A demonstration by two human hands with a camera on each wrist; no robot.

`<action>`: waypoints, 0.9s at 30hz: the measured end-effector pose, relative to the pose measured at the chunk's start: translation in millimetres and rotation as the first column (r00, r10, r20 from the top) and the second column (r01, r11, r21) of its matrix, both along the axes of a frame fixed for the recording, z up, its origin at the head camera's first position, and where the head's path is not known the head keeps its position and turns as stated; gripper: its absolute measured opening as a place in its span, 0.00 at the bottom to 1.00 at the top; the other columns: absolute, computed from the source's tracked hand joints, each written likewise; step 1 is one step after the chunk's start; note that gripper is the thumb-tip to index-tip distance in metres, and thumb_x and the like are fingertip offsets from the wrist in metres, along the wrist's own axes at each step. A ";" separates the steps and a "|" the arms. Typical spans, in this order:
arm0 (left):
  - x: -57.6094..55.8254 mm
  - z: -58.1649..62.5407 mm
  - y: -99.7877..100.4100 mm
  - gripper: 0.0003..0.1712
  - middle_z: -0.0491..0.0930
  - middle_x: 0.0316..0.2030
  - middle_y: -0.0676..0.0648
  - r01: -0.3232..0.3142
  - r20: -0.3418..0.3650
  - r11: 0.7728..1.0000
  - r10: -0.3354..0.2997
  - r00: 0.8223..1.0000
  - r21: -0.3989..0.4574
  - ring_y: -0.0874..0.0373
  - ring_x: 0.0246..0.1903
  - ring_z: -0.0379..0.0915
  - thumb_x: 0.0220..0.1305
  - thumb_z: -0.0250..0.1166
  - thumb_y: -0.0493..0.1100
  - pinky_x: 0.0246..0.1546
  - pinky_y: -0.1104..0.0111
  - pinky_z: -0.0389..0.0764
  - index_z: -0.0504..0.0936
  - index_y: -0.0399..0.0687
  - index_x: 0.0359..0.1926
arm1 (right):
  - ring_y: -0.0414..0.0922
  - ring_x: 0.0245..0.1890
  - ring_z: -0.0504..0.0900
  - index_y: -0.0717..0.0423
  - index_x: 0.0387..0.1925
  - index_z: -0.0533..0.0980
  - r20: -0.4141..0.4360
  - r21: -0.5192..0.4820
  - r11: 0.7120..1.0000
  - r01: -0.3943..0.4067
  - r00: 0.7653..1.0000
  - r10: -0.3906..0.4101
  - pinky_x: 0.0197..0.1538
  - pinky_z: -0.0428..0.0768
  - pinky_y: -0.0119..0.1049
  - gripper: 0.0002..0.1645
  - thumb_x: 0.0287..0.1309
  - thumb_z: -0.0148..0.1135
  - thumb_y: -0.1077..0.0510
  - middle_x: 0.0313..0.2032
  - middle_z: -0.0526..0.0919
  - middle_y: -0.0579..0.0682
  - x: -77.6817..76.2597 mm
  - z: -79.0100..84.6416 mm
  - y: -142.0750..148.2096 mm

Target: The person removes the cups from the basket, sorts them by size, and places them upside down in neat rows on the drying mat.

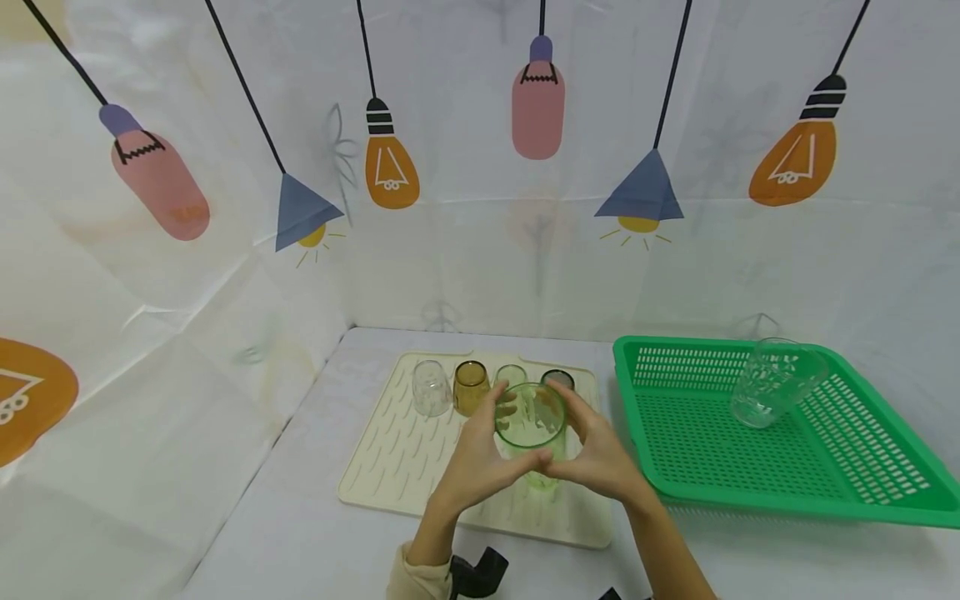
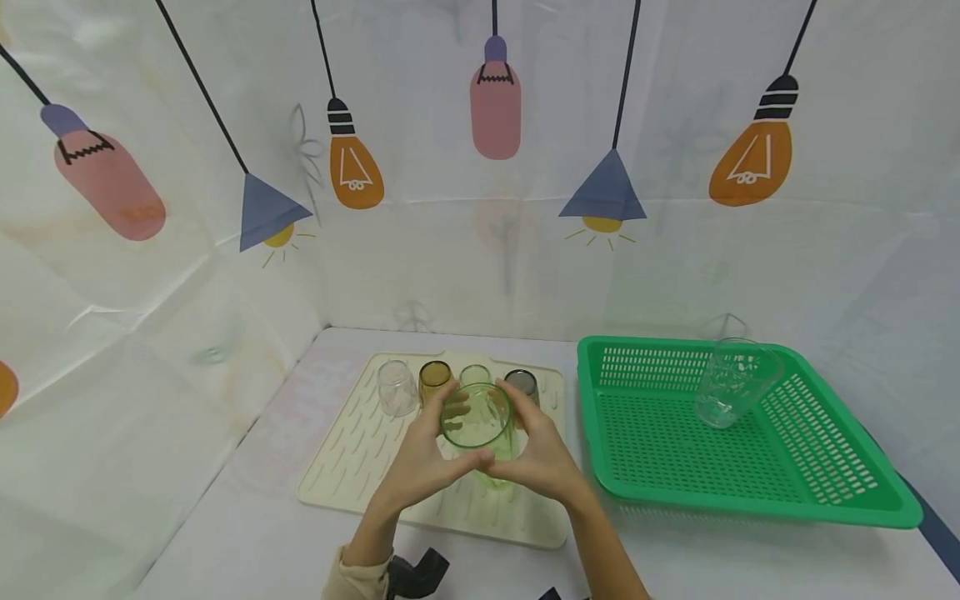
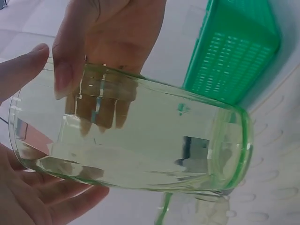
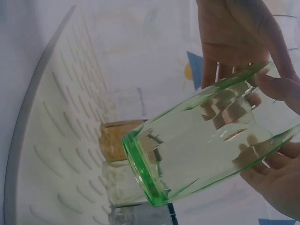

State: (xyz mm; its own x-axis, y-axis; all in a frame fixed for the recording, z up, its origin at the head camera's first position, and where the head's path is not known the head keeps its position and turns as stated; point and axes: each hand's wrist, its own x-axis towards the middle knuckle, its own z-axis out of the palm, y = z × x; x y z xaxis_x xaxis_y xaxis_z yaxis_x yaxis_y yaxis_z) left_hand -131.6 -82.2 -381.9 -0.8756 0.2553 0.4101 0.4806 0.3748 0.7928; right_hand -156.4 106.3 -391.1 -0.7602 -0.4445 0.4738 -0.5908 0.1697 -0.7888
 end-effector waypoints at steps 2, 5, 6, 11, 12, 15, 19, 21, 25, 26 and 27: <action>-0.6 2.6 0.0 0.55 0.70 0.58 0.37 -0.014 -0.015 0.999 0.013 1.000 -0.050 0.46 0.57 0.69 0.49 0.73 0.53 0.51 0.54 0.76 0.54 0.32 0.68 | 0.62 0.62 0.65 0.70 0.66 0.55 -0.004 0.007 1.000 -0.006 1.000 0.006 0.60 0.61 0.65 0.53 0.40 0.74 0.68 0.62 0.66 0.67 0.3 0.1 -0.2; -0.7 6.1 -0.1 0.54 0.71 0.57 0.37 -0.030 -0.027 0.992 0.026 0.999 -0.123 0.46 0.55 0.70 0.48 0.72 0.56 0.47 0.58 0.79 0.56 0.32 0.68 | 0.62 0.62 0.66 0.70 0.66 0.55 -0.012 0.018 1.000 -0.018 1.000 0.018 0.60 0.62 0.65 0.53 0.39 0.74 0.68 0.61 0.68 0.67 0.3 -0.1 -0.2; -0.6 7.1 -0.1 0.54 0.70 0.58 0.37 -0.035 -0.029 0.989 0.032 0.999 -0.146 0.46 0.55 0.71 0.49 0.71 0.57 0.46 0.59 0.79 0.56 0.33 0.68 | 0.61 0.61 0.66 0.70 0.67 0.55 -0.017 0.022 1.000 -0.020 1.000 0.020 0.60 0.62 0.64 0.53 0.39 0.73 0.69 0.60 0.68 0.66 0.4 0.0 -0.3; 1.5 11.4 0.6 0.54 0.68 0.61 0.35 -0.068 -0.027 0.965 0.063 0.998 -0.254 0.44 0.54 0.71 0.50 0.67 0.63 0.45 0.56 0.80 0.57 0.34 0.68 | 0.59 0.59 0.70 0.67 0.66 0.58 -0.084 0.086 0.996 0.023 0.996 -0.016 0.57 0.70 0.59 0.53 0.37 0.74 0.68 0.59 0.71 0.63 2.0 0.4 -1.6; 1.8 11.8 0.4 0.55 0.68 0.60 0.34 -0.073 -0.027 0.959 0.068 0.997 -0.272 0.44 0.54 0.72 0.50 0.67 0.64 0.45 0.55 0.79 0.58 0.33 0.67 | 0.58 0.59 0.71 0.67 0.66 0.58 -0.093 0.100 0.994 0.036 0.995 -0.027 0.56 0.71 0.58 0.53 0.37 0.74 0.68 0.59 0.71 0.62 2.7 0.5 -2.0; 2.5 12.9 -0.4 0.54 0.68 0.60 0.34 -0.076 -0.025 0.944 0.072 0.997 -0.322 0.43 0.54 0.72 0.49 0.66 0.65 0.47 0.52 0.78 0.59 0.34 0.67 | 0.57 0.57 0.73 0.66 0.66 0.60 -0.123 0.139 0.988 0.068 0.991 -0.051 0.54 0.76 0.52 0.53 0.35 0.75 0.67 0.59 0.71 0.61 4.3 0.6 -3.2; 2.4 13.5 -1.3 0.53 0.67 0.61 0.34 -0.067 -0.011 0.936 0.068 0.998 -0.345 0.42 0.57 0.69 0.49 0.66 0.65 0.51 0.50 0.76 0.60 0.35 0.66 | 0.56 0.57 0.73 0.67 0.65 0.61 -0.149 0.168 0.983 0.070 0.988 -0.045 0.53 0.77 0.47 0.53 0.33 0.75 0.67 0.58 0.72 0.60 5.5 2.2 -5.6; 2.4 13.4 -1.2 0.53 0.68 0.61 0.34 -0.074 -0.009 0.937 0.075 0.997 -0.341 0.41 0.58 0.68 0.49 0.66 0.65 0.52 0.50 0.75 0.60 0.35 0.66 | 0.56 0.57 0.72 0.68 0.64 0.61 -0.160 0.182 0.981 0.067 0.986 -0.038 0.54 0.77 0.49 0.53 0.32 0.75 0.67 0.59 0.71 0.61 6.2 3.4 -6.9; 1.7 11.3 -1.2 0.51 0.72 0.57 0.37 -0.091 -0.003 0.953 0.094 0.996 -0.288 0.44 0.53 0.73 0.48 0.68 0.62 0.48 0.54 0.78 0.64 0.35 0.64 | 0.57 0.59 0.71 0.69 0.64 0.60 -0.176 0.204 0.976 0.076 0.984 -0.039 0.55 0.75 0.53 0.54 0.31 0.76 0.66 0.60 0.70 0.62 7.7 4.9 -8.5; 1.4 10.6 -1.4 0.50 0.73 0.56 0.39 -0.091 0.002 0.959 0.095 0.995 -0.267 0.45 0.51 0.74 0.47 0.69 0.62 0.46 0.56 0.79 0.64 0.36 0.64 | 0.58 0.59 0.71 0.69 0.64 0.60 -0.180 0.209 0.975 0.078 0.983 -0.040 0.55 0.75 0.53 0.55 0.32 0.76 0.65 0.60 0.70 0.62 7.9 4.9 -8.7; 0.9 9.7 -1.8 0.49 0.74 0.55 0.40 -0.089 0.008 0.966 0.094 0.996 -0.241 0.46 0.49 0.76 0.47 0.70 0.61 0.43 0.59 0.80 0.65 0.36 0.63 | 0.59 0.59 0.70 0.69 0.64 0.60 -0.187 0.215 0.973 0.083 0.981 -0.043 0.55 0.75 0.54 0.54 0.33 0.76 0.64 0.61 0.69 0.63 8.1 5.0 -8.7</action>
